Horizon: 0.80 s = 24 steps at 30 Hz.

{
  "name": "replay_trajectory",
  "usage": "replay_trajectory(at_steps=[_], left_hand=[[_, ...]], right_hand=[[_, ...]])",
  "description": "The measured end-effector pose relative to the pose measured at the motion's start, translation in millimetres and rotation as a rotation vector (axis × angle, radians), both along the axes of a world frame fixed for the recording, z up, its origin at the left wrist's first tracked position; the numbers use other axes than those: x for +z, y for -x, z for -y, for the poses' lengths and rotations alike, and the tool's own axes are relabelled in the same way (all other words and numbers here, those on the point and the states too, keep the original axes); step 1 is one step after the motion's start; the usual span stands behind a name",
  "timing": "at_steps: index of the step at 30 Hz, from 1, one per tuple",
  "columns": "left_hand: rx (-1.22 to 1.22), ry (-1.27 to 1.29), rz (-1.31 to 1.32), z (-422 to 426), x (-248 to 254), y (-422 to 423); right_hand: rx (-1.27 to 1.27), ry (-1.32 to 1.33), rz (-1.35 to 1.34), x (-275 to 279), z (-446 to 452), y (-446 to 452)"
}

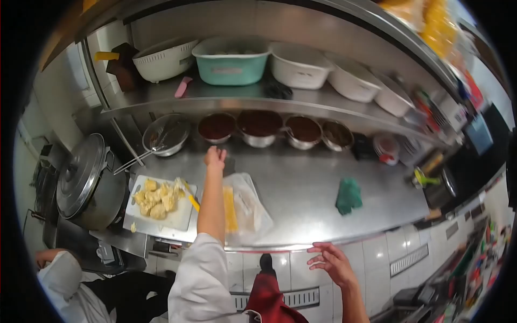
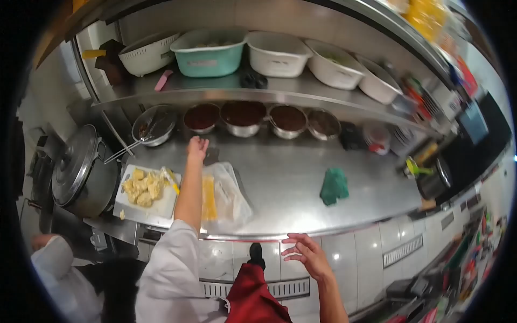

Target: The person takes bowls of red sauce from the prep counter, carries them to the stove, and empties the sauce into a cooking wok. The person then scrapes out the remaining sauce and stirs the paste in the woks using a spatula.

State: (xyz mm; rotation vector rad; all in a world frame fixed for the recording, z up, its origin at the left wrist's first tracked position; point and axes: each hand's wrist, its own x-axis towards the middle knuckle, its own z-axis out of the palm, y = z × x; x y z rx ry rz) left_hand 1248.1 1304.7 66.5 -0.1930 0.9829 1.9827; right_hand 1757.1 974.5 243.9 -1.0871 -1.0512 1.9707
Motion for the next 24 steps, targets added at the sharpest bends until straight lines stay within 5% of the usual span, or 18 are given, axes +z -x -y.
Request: replay_trajectory(at_steps=[12,24], left_hand=[[0.316,0.104,-0.173,-97,-27,0],[0.059,-0.097,-0.144,13,-6,13]], right_hand=[[0.084,0.217,0.055,-51,-216,18],[0.312,0.393,-0.100,-96,-269,6]])
